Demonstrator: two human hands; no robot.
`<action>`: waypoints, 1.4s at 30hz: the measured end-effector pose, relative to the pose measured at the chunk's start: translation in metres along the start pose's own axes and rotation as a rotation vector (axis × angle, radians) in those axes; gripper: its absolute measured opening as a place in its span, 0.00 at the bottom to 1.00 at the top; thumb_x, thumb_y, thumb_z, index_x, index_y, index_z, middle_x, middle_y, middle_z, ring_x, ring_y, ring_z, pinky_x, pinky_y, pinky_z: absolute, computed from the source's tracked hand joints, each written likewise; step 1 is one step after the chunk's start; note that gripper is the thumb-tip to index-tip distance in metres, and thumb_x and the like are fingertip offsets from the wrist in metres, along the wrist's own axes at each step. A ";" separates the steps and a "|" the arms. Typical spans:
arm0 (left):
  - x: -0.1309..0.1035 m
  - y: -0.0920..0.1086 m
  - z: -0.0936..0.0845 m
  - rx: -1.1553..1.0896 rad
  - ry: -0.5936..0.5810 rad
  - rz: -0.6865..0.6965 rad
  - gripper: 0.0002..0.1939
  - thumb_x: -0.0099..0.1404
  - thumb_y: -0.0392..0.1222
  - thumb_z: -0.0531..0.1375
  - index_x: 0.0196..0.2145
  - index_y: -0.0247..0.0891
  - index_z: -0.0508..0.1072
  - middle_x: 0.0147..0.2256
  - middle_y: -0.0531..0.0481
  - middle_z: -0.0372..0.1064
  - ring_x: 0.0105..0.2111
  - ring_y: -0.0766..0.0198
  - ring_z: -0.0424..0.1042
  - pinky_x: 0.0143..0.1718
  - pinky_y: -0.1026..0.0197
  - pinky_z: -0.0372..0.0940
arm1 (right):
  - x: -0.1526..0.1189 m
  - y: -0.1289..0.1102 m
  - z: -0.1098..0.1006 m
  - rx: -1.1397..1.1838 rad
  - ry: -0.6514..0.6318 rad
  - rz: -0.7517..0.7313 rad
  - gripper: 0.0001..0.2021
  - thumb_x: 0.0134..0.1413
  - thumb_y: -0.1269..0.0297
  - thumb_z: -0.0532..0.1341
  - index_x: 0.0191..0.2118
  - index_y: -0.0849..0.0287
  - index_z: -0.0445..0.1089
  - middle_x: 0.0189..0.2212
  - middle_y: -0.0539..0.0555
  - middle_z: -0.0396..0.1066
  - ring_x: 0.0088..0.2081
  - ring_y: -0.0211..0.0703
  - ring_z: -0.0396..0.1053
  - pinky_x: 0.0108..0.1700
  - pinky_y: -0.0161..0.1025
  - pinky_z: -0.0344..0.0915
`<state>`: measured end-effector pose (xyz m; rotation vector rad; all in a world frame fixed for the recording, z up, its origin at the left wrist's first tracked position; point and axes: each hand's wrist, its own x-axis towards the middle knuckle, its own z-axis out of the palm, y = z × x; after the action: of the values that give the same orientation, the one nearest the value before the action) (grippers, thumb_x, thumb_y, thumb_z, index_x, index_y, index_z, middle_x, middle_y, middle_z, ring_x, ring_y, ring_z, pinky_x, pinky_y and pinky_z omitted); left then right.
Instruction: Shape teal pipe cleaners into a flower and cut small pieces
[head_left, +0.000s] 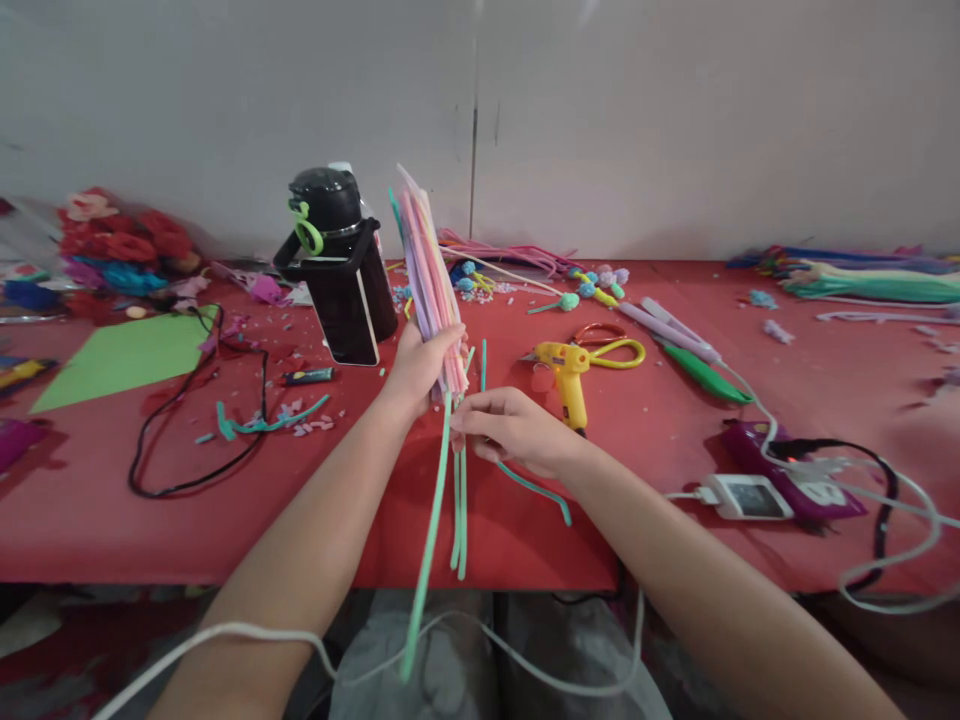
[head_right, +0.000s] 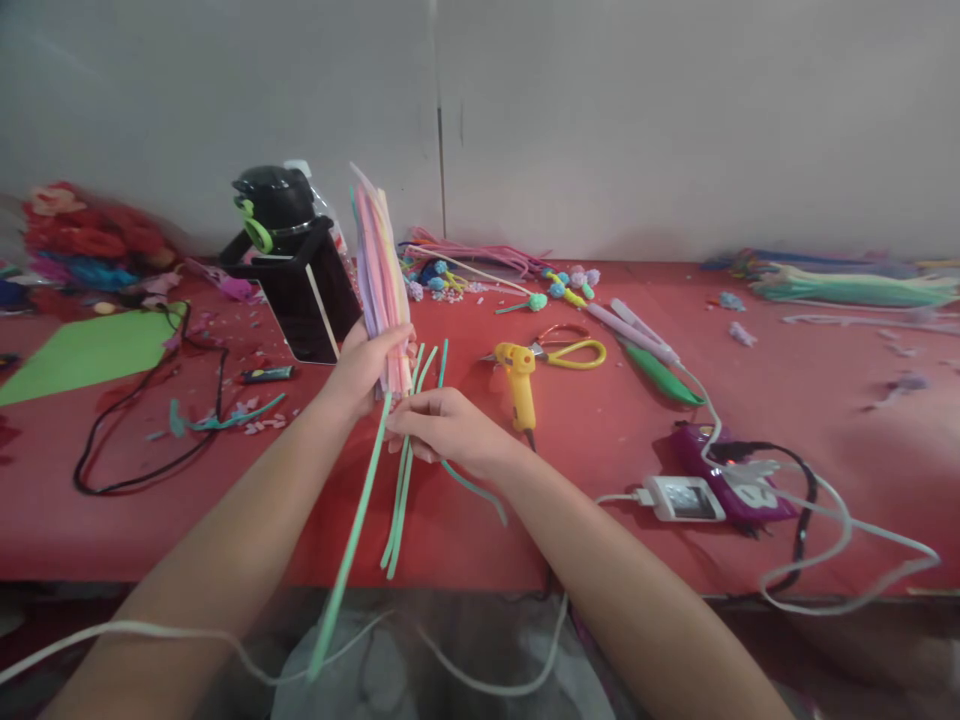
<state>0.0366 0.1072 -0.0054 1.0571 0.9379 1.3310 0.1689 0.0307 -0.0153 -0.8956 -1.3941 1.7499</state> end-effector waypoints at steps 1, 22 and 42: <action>0.000 0.000 0.000 0.003 -0.001 0.000 0.16 0.55 0.40 0.68 0.37 0.39 0.66 0.26 0.55 0.69 0.19 0.70 0.67 0.18 0.68 0.60 | 0.000 -0.001 0.001 -0.003 0.008 0.001 0.13 0.53 0.56 0.67 0.27 0.61 0.73 0.25 0.50 0.72 0.18 0.29 0.55 0.22 0.34 0.49; 0.007 0.026 -0.016 -0.037 -0.051 0.106 0.18 0.51 0.36 0.68 0.40 0.36 0.69 0.26 0.53 0.69 0.22 0.69 0.68 0.21 0.66 0.65 | -0.004 -0.014 -0.027 0.197 0.178 -0.186 0.18 0.45 0.51 0.71 0.23 0.58 0.67 0.20 0.47 0.66 0.20 0.32 0.60 0.22 0.32 0.54; 0.005 0.029 -0.022 0.173 0.035 0.021 0.18 0.52 0.37 0.66 0.42 0.37 0.69 0.24 0.53 0.70 0.20 0.68 0.67 0.19 0.66 0.62 | 0.026 0.025 -0.026 -1.040 0.332 -0.266 0.06 0.59 0.74 0.63 0.38 0.62 0.78 0.37 0.57 0.71 0.36 0.43 0.69 0.45 0.41 0.66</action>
<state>0.0080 0.1124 0.0169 1.1807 1.0858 1.3067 0.1756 0.0616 -0.0462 -1.3487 -2.0659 0.5503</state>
